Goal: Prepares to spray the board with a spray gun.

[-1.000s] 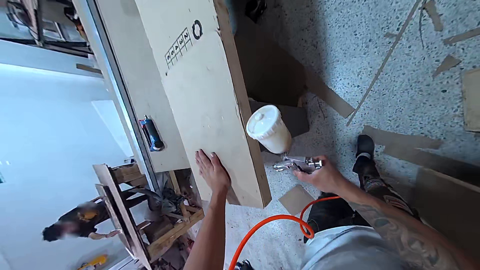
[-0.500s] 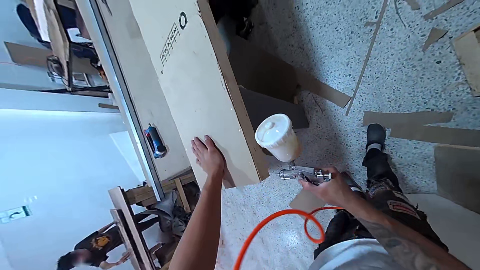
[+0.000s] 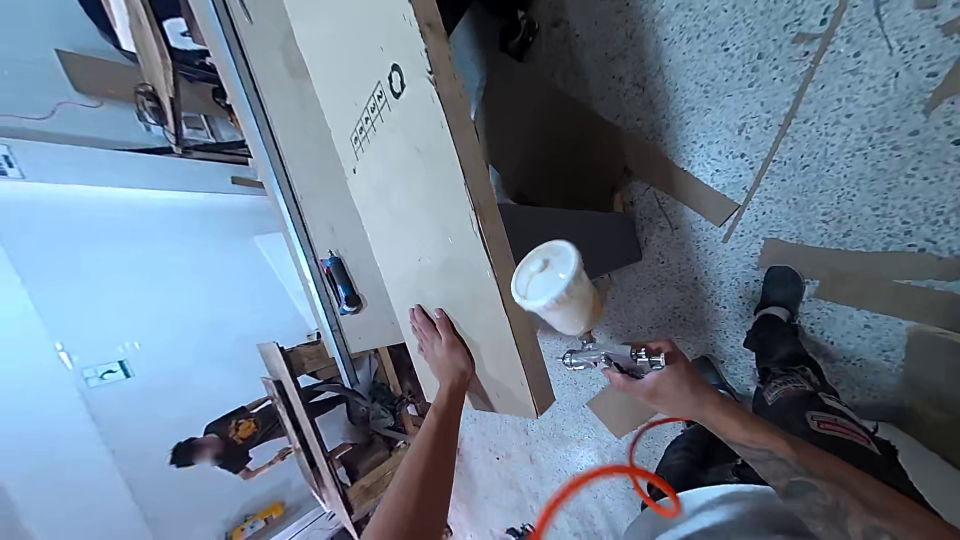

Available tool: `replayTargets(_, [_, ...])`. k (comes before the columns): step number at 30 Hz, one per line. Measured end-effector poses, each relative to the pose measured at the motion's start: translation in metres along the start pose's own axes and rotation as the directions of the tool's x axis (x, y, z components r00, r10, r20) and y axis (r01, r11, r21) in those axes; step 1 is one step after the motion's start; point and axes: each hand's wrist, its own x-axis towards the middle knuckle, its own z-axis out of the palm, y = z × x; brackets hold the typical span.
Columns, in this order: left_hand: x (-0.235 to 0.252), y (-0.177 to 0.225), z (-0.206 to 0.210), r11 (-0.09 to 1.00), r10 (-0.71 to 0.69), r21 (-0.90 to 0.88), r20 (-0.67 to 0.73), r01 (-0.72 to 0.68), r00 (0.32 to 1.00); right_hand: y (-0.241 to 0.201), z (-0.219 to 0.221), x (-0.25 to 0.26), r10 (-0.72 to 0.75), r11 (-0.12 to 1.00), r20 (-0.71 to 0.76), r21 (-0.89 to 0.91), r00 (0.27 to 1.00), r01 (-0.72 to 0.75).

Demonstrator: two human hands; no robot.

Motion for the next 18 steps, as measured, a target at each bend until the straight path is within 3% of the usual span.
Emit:
replayTargets(6, [0.001, 0.000, 0.001, 1.000, 0.001, -0.030, -0.004, -0.002, 1.000, -0.021, -0.019, 0.049, 0.004, 1.000, -0.042, 0.015, 0.999, -0.003])
replayTargets(11, [0.004, 0.007, 0.001, 0.998, -0.002, -0.061, -0.017, 0.001, 1.000, -0.038, -0.033, 0.082, 0.167, 0.986, 0.111, 0.002, 0.980, -0.168])
replayTargets(15, [0.005, 0.005, 0.002, 0.998, 0.009, -0.059, -0.023, -0.010, 1.000, -0.054, -0.035, 0.121, 0.092, 0.993, 0.003, 0.071, 0.996, -0.092])
replayTargets(18, [0.005, 0.006, 0.000, 0.999, 0.014, -0.049, -0.007, -0.015, 1.000, -0.061, -0.043, 0.144, 0.144, 0.986, 0.053, 0.072, 0.988, -0.148])
